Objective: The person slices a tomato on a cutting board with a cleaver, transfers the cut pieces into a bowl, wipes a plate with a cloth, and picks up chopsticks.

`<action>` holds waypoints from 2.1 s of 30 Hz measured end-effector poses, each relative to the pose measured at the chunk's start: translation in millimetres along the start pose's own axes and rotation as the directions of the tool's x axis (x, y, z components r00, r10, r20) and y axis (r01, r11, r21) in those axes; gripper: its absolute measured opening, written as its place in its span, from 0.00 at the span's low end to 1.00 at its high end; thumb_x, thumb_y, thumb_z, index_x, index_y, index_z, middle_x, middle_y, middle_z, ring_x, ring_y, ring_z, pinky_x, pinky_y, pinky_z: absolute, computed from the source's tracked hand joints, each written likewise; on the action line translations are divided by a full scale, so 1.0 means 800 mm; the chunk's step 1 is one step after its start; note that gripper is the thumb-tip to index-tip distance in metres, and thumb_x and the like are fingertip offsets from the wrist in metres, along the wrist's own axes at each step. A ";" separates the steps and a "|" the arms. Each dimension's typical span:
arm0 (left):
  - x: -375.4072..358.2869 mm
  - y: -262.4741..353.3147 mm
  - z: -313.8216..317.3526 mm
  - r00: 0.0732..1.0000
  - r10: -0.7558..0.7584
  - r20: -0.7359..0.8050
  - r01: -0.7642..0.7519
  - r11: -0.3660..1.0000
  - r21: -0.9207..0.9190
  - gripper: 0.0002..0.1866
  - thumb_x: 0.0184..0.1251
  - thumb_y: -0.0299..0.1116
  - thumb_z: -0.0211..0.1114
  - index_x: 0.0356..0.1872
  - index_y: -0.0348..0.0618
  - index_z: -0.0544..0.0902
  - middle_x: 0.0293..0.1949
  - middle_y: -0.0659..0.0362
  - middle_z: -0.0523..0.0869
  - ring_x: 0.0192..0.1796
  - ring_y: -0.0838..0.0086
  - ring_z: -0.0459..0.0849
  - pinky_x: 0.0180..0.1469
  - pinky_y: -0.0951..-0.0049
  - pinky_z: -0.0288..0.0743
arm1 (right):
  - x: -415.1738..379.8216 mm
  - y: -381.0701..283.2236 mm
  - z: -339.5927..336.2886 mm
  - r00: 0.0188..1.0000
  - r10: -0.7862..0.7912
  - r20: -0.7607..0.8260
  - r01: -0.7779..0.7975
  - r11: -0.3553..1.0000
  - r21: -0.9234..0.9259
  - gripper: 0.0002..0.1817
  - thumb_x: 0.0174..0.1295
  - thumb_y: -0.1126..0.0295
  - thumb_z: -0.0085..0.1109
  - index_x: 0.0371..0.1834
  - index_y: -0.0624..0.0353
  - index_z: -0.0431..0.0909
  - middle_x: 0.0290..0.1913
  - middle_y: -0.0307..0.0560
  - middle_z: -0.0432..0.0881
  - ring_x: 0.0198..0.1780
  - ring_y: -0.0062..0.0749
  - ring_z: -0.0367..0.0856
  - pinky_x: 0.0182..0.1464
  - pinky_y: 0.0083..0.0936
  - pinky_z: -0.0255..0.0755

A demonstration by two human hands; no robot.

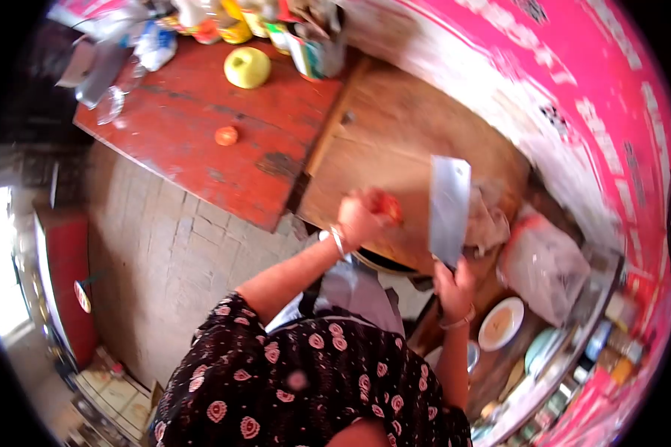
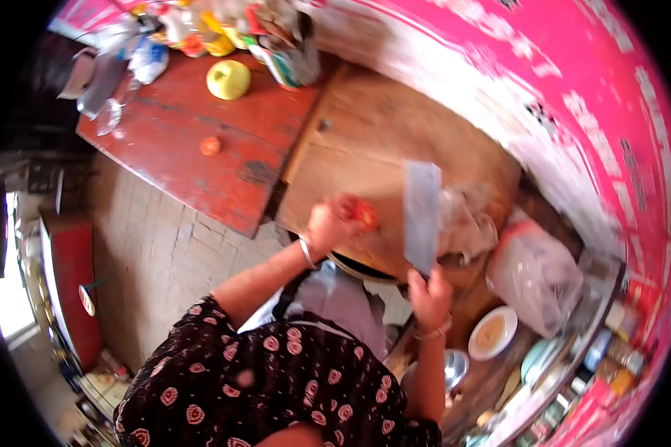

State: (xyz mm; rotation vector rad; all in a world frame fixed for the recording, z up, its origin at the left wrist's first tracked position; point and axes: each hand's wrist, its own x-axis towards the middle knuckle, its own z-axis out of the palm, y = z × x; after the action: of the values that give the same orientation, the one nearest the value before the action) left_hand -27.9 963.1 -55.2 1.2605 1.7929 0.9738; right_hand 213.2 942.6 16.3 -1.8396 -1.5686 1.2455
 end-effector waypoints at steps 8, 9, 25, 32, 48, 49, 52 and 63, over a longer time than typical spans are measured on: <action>-0.002 0.018 -0.031 0.911 -0.329 0.250 0.412 0.754 -0.511 0.21 0.48 0.19 0.67 0.47 0.33 0.77 0.34 0.56 0.82 0.34 0.76 0.82 0.27 0.78 0.80 | -0.019 -0.064 0.057 0.964 -0.256 0.068 0.257 0.966 -0.001 0.07 0.58 0.73 0.57 0.35 0.64 0.72 0.20 0.52 0.73 0.21 0.38 0.73 0.27 0.30 0.68; -0.006 0.024 -0.032 0.913 -0.327 0.243 0.407 0.760 -0.507 0.19 0.51 0.20 0.66 0.47 0.33 0.77 0.34 0.56 0.82 0.34 0.75 0.83 0.29 0.77 0.81 | -0.021 -0.062 0.059 0.961 -0.268 0.064 0.269 0.963 -0.002 0.06 0.58 0.73 0.57 0.35 0.64 0.72 0.21 0.52 0.73 0.21 0.38 0.73 0.27 0.30 0.68; -0.010 0.022 -0.021 0.937 -0.322 0.137 0.346 0.797 -0.494 0.13 0.51 0.22 0.67 0.39 0.30 0.79 0.35 0.55 0.83 0.35 0.76 0.83 0.39 0.75 0.82 | -0.018 -0.047 0.074 0.955 -0.261 0.142 0.278 0.952 -0.124 0.07 0.56 0.74 0.57 0.36 0.63 0.71 0.28 0.59 0.76 0.31 0.56 0.76 0.32 0.41 0.70; -0.009 0.026 -0.023 0.935 -0.317 0.159 0.350 0.750 -0.562 0.08 0.54 0.20 0.66 0.35 0.30 0.78 0.32 0.54 0.84 0.34 0.74 0.84 0.38 0.74 0.82 | -0.011 -0.056 0.078 0.947 -0.271 0.171 0.300 0.937 -0.177 0.07 0.57 0.73 0.56 0.32 0.64 0.68 0.27 0.60 0.76 0.29 0.59 0.76 0.31 0.45 0.70; -0.014 0.009 -0.018 0.947 -0.286 0.146 0.319 0.796 -0.513 0.11 0.57 0.20 0.65 0.41 0.32 0.77 0.36 0.55 0.84 0.37 0.73 0.84 0.40 0.73 0.82 | 0.017 -0.057 0.094 0.925 -0.281 0.254 0.358 0.869 -0.343 0.08 0.55 0.74 0.55 0.32 0.65 0.65 0.24 0.62 0.76 0.29 0.61 0.76 0.30 0.49 0.69; -0.014 0.005 -0.017 0.948 -0.282 0.148 0.318 0.804 -0.502 0.12 0.57 0.20 0.65 0.42 0.32 0.77 0.36 0.55 0.84 0.37 0.73 0.84 0.40 0.73 0.82 | 0.018 -0.052 0.098 0.924 -0.282 0.259 0.364 0.856 -0.367 0.08 0.54 0.74 0.54 0.32 0.64 0.65 0.25 0.62 0.76 0.29 0.60 0.77 0.30 0.49 0.70; -0.014 -0.002 -0.013 0.955 -0.265 0.133 0.295 0.816 -0.498 0.13 0.55 0.20 0.66 0.42 0.33 0.78 0.34 0.57 0.84 0.36 0.76 0.83 0.40 0.74 0.81 | 0.030 -0.049 0.116 0.922 -0.289 0.257 0.375 0.833 -0.408 0.09 0.53 0.74 0.55 0.33 0.64 0.65 0.28 0.61 0.78 0.30 0.59 0.78 0.31 0.49 0.72; -0.021 0.001 -0.021 0.955 -0.263 0.134 0.294 0.808 -0.510 0.16 0.50 0.21 0.68 0.43 0.34 0.80 0.33 0.61 0.83 0.34 0.81 0.80 0.40 0.80 0.77 | 0.021 -0.020 0.103 0.930 -0.304 0.207 0.355 0.887 -0.296 0.08 0.55 0.73 0.55 0.32 0.63 0.66 0.26 0.62 0.77 0.30 0.61 0.77 0.32 0.50 0.71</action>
State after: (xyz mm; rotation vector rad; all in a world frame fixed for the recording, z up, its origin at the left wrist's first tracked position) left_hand -37.6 944.8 -44.5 0.6502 1.4653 1.1397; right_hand 135.7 943.5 -19.3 -1.5863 -2.1827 1.0353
